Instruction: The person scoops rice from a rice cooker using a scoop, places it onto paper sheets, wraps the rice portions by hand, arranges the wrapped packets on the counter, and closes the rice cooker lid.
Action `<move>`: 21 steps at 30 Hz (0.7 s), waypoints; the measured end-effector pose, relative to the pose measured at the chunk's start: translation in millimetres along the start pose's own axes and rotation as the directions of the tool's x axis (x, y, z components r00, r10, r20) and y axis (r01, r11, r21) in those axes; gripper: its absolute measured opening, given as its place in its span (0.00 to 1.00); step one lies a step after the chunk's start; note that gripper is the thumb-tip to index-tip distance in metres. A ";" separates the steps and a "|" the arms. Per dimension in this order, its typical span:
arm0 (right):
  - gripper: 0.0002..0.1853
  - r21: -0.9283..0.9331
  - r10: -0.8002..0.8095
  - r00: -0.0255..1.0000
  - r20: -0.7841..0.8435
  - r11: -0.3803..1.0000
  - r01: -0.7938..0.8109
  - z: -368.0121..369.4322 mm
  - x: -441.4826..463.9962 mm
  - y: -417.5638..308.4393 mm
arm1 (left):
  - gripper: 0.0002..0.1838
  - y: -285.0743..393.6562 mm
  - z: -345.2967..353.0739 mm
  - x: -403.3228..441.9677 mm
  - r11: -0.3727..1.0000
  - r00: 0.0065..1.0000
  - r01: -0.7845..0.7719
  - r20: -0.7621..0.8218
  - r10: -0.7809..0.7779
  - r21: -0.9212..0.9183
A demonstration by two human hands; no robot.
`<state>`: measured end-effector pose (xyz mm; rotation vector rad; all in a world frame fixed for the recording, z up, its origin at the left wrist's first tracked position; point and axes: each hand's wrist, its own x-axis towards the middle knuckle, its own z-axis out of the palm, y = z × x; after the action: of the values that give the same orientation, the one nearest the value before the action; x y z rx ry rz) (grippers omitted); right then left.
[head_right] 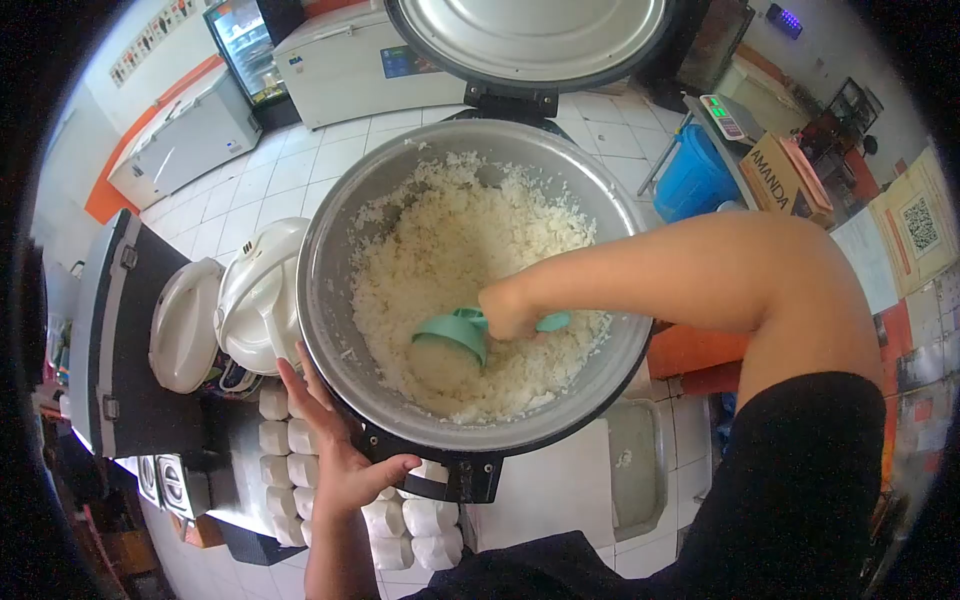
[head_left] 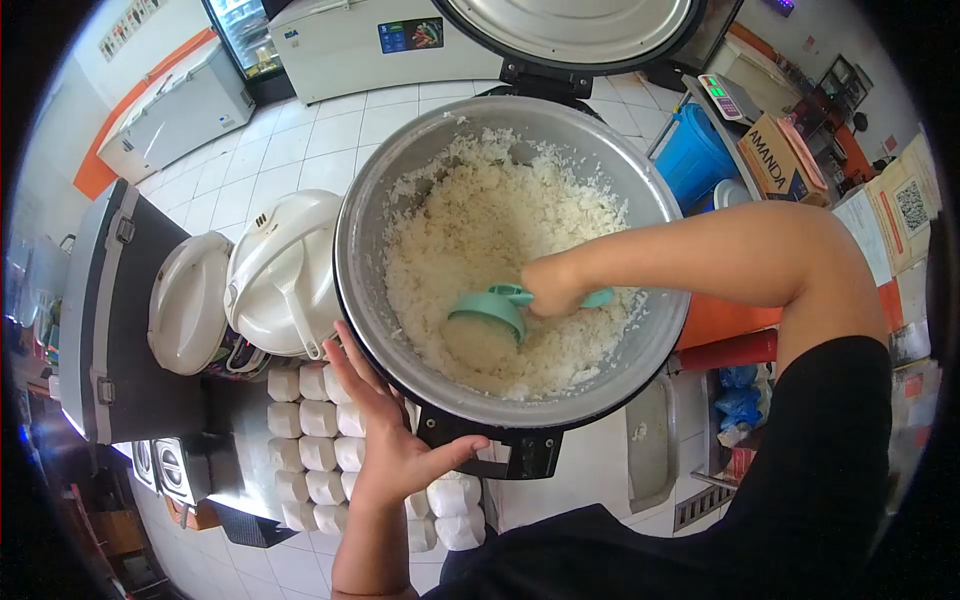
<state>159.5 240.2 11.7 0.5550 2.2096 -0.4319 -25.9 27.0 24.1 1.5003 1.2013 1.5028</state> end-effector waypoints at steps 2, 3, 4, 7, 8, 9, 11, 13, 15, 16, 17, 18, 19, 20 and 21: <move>0.16 0.280 0.101 0.994 0.047 0.954 -0.110 -27.2 -32.4 -27.4 | 0.80 -1.0 0.5 -0.8 1.000 1.000 0.000 -0.003 0.000 -0.008; 0.16 0.280 0.097 0.994 0.047 0.954 -0.106 -29.3 -39.5 -37.8 | 0.80 -0.4 0.7 -1.0 1.000 1.000 -0.002 -0.004 0.002 0.002; 0.14 0.284 0.123 0.992 -0.003 0.952 -0.117 -27.8 -44.5 -47.0 | 0.80 0.1 0.5 -1.0 1.000 1.000 -0.007 -0.003 0.007 0.013; 0.13 0.295 0.121 0.989 -0.089 0.951 -0.090 -26.1 -57.4 -63.3 | 0.80 2.2 3.3 -2.0 0.999 0.999 0.022 -0.029 -0.023 -0.030; 0.14 0.303 0.090 0.989 -0.116 0.952 -0.051 -26.3 -61.7 -66.4 | 0.80 1.5 2.8 -2.4 1.000 1.000 0.017 -0.020 -0.017 -0.017; 0.14 0.294 0.091 0.988 -0.124 0.954 -0.051 -25.3 -65.1 -68.1 | 0.80 2.2 2.5 -2.4 1.000 1.000 0.007 -0.025 -0.007 -0.015; 0.17 0.450 0.126 0.977 -0.169 0.892 -0.037 -22.3 -73.0 -70.5 | 0.79 4.3 1.6 -2.1 0.999 1.000 0.020 0.013 -0.020 0.040; 0.17 0.465 0.125 0.976 -0.178 0.885 -0.029 -18.4 -82.8 -70.5 | 0.78 5.4 2.4 -2.3 0.999 1.000 -0.002 0.011 0.002 0.048; 0.17 0.479 0.125 0.975 -0.186 0.877 -0.021 -20.1 -96.6 -70.9 | 0.78 6.8 4.5 -1.6 1.000 1.000 0.013 -0.008 -0.013 -0.025; 0.17 0.505 0.114 0.979 -0.167 0.863 -0.014 -22.7 -106.6 -71.4 | 0.78 4.6 3.7 -2.4 1.000 1.000 0.013 -0.009 -0.014 -0.018; 0.17 0.532 0.102 0.984 -0.147 0.847 -0.008 -24.6 -116.3 -72.3 | 0.78 2.5 3.4 -3.2 1.000 1.000 0.008 -0.012 -0.009 -0.016; 0.17 0.526 0.101 0.983 -0.151 0.850 -0.006 -24.8 -124.4 -72.7 | 0.79 0.7 3.1 -3.4 1.000 1.000 0.011 -0.014 -0.012 -0.018; 0.16 0.553 0.104 0.984 -0.146 0.833 -0.006 -25.2 -132.6 -73.3 | 0.79 0.0 2.8 -3.4 1.000 1.000 0.013 -0.017 -0.014 -0.018; 0.15 0.577 0.105 0.984 -0.141 0.817 -0.005 -24.8 -139.1 -72.6 | 0.79 0.7 2.9 -3.6 1.000 1.000 0.020 -0.020 -0.021 -0.018; 0.15 0.568 0.102 0.984 -0.147 0.823 -0.001 -24.4 -144.7 -70.7 | 0.79 1.2 3.1 -3.5 1.000 0.999 0.013 -0.030 -0.013 -0.014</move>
<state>192.0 156.3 147.5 0.9969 2.2059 -1.0686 -22.3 23.8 23.7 1.4632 1.2137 1.5265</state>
